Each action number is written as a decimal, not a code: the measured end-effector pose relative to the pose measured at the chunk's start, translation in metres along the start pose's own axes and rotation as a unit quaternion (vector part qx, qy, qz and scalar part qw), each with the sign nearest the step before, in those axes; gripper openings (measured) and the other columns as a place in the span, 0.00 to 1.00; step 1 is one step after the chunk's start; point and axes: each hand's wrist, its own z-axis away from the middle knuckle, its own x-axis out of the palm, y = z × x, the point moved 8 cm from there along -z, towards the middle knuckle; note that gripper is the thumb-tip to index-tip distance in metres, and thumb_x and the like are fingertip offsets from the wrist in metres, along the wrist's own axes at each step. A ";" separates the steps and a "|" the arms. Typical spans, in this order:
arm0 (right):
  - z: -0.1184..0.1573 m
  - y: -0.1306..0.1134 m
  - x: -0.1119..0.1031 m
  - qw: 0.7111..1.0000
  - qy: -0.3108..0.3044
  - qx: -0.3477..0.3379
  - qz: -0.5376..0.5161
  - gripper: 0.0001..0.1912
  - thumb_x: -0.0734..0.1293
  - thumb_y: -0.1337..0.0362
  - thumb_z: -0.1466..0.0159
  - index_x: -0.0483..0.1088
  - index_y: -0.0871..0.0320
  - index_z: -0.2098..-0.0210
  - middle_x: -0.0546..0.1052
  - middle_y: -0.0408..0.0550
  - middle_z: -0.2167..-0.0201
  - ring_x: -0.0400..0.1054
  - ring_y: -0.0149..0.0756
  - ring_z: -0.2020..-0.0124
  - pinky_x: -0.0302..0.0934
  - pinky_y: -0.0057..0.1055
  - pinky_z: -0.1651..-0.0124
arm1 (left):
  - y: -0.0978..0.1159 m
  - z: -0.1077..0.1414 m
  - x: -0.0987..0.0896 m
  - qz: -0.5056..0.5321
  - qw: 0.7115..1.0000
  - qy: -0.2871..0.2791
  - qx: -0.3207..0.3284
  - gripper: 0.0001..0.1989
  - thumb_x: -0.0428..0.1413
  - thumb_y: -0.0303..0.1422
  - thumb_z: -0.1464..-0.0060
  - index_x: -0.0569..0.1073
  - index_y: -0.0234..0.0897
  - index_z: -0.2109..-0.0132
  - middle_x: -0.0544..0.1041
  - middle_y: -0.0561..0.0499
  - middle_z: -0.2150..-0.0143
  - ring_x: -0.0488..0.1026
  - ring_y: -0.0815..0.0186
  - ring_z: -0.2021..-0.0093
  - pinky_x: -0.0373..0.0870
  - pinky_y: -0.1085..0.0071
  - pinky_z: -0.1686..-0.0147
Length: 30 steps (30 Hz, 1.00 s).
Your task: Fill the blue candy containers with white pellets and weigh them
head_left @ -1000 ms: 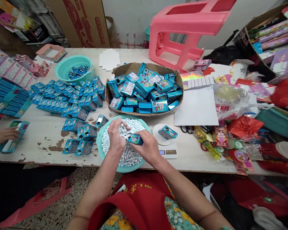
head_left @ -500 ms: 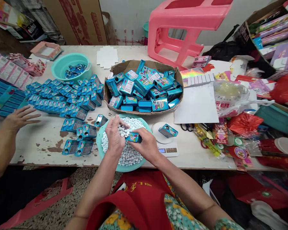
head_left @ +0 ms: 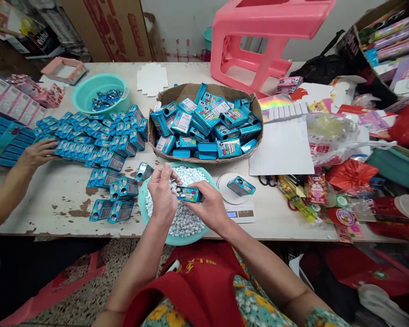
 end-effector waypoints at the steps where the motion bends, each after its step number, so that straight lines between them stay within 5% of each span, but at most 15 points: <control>1: 0.000 -0.002 0.001 1.000 -0.001 -0.002 -0.004 0.15 0.72 0.64 0.46 0.70 0.54 0.59 0.74 0.46 0.63 0.69 0.41 0.59 0.62 0.35 0.57 | 0.003 0.001 0.000 -0.002 1.000 0.001 0.002 0.14 0.58 0.39 0.48 0.64 0.36 0.74 0.64 0.57 0.79 0.65 0.73 0.79 0.63 0.76 0.78; 8: -0.003 -0.006 0.008 1.000 0.006 -0.008 -0.012 0.14 0.72 0.64 0.46 0.70 0.54 0.60 0.75 0.46 0.64 0.69 0.41 0.59 0.62 0.35 0.57 | 0.009 0.003 -0.005 -0.042 0.998 0.001 0.052 0.15 0.57 0.40 0.47 0.63 0.37 0.74 0.64 0.57 0.81 0.63 0.74 0.79 0.63 0.77 0.76; 14: 0.004 0.004 0.013 0.999 0.012 0.012 -0.051 0.15 0.72 0.66 0.47 0.70 0.54 0.60 0.74 0.45 0.64 0.69 0.39 0.60 0.63 0.34 0.57 | -0.003 0.002 -0.007 0.011 1.000 -0.014 -0.023 0.18 0.60 0.40 0.50 0.60 0.37 0.74 0.55 0.61 0.83 0.54 0.77 0.84 0.52 0.79 0.85; 19: 0.011 0.001 0.011 0.995 0.030 0.010 -0.096 0.15 0.73 0.64 0.47 0.70 0.54 0.59 0.74 0.45 0.63 0.69 0.38 0.60 0.63 0.34 0.56 | 0.010 0.008 -0.006 0.013 1.000 -0.018 0.005 0.17 0.59 0.41 0.48 0.61 0.37 0.73 0.57 0.60 0.81 0.60 0.75 0.82 0.58 0.78 0.82; 30: 0.021 0.010 0.009 0.993 0.059 0.033 -0.096 0.17 0.74 0.63 0.48 0.71 0.54 0.59 0.74 0.45 0.63 0.69 0.37 0.59 0.63 0.33 0.56 | 0.006 0.013 0.000 0.052 0.997 -0.049 -0.025 0.18 0.60 0.39 0.48 0.59 0.37 0.74 0.50 0.61 0.82 0.50 0.78 0.85 0.47 0.80 0.87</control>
